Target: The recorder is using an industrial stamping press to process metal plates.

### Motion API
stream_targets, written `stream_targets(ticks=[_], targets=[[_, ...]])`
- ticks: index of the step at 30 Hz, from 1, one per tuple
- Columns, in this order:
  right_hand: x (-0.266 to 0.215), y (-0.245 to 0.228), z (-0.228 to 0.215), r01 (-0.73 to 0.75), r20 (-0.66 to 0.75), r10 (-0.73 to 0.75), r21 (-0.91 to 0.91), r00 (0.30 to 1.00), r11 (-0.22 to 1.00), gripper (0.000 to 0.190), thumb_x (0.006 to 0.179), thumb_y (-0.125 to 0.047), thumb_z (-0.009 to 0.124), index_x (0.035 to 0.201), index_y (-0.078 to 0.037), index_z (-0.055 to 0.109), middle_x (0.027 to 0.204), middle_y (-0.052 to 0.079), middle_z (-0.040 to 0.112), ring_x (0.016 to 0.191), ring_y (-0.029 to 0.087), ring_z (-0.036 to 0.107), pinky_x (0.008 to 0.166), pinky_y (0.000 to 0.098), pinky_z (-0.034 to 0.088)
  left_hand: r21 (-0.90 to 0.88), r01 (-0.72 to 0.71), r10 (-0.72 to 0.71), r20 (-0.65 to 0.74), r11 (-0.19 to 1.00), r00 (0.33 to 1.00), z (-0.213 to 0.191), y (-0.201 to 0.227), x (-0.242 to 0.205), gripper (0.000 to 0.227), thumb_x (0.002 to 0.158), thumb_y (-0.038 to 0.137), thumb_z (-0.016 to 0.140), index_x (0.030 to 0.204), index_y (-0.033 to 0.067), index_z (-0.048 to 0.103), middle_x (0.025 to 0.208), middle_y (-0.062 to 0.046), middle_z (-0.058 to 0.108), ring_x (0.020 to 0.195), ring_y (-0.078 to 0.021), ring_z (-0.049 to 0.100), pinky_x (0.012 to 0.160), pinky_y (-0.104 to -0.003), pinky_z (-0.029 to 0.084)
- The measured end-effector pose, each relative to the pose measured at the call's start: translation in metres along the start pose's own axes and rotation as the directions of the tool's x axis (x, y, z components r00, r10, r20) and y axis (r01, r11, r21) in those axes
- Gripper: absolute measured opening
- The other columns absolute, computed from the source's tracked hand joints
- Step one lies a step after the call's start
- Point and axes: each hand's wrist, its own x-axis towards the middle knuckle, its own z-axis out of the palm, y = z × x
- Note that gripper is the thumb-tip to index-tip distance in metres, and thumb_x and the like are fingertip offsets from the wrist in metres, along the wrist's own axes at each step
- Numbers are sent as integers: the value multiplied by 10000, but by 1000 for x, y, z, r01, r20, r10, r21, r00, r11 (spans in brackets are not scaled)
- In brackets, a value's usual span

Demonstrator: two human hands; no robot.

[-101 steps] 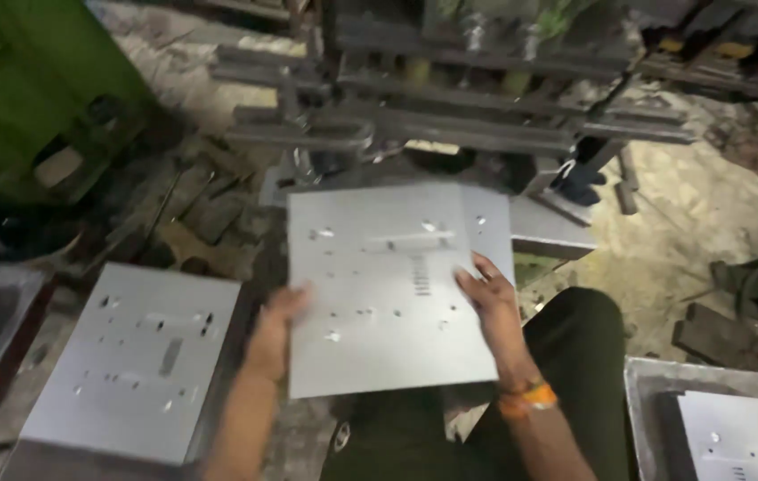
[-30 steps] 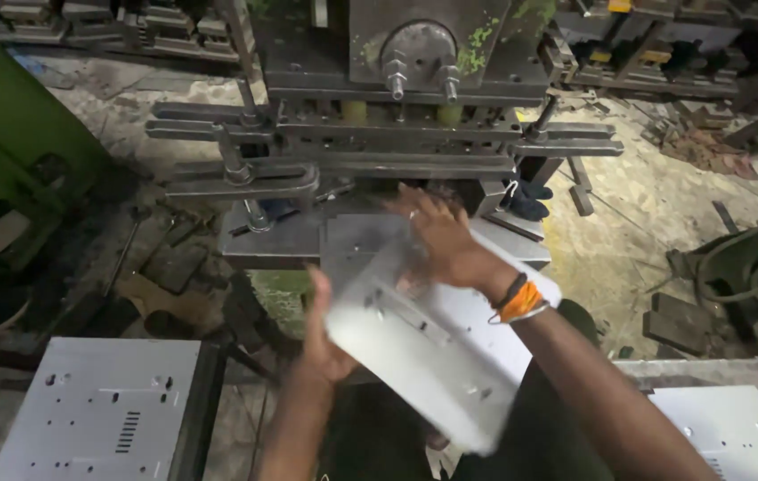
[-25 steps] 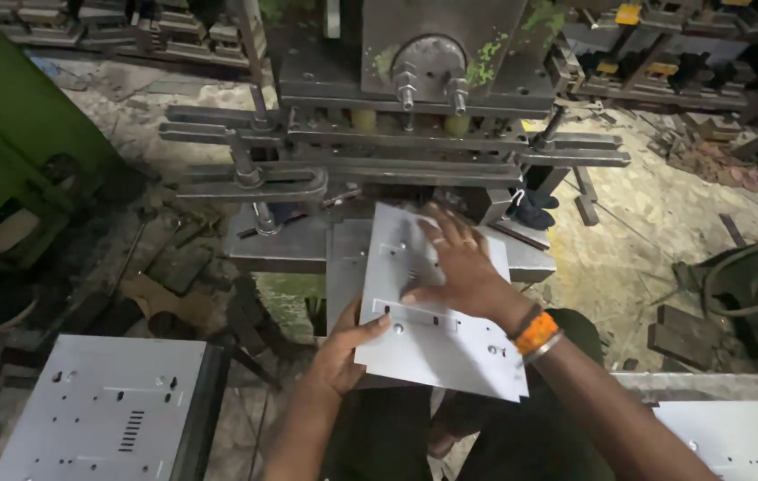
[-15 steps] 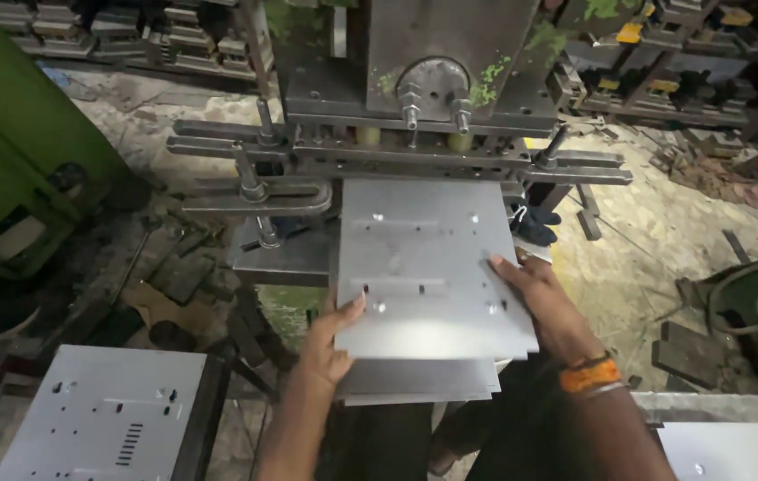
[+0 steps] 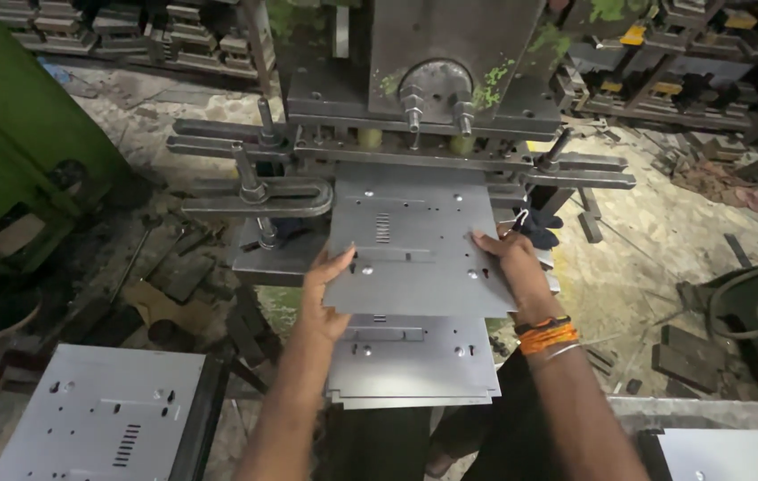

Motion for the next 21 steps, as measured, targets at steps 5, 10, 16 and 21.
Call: stream_targets(ticks=[5,10,16,21], targets=[[-7,-4,7,-60,-55,62,28,997,998,275,877,-266,760,913,-12,661,794,13,638,657,115,586,626,279,484,-12,14,-14,-2,1000,1000,-3,0,0,467,879,121,694,1334,54,615,1160,-73,690,1040,-213,676,876,-361,561],[-15,-16,13,-86,-84,91,58,992,995,296,865,-264,777,943,-13,643,818,11,633,684,116,591,636,283,490,-50,14,-12,37,999,999,-5,-1,-2,423,926,151,704,1323,33,618,1141,-78,700,1006,-195,683,849,-324,560],[-16,-14,12,-39,-35,40,43,999,998,267,856,-274,757,936,-38,660,824,-4,641,690,93,594,641,259,487,-19,6,-7,-25,1000,1000,-13,-3,2,374,923,158,728,1267,40,641,1114,-51,695,986,-167,693,847,-312,569],[1,9,1,-70,-72,71,13,995,997,317,890,-288,781,885,-2,644,789,11,609,660,111,559,629,279,468,-25,9,-10,-37,1000,999,-4,1,-1,287,935,186,714,1199,76,687,1052,-30,715,936,-156,694,814,-305,568]])
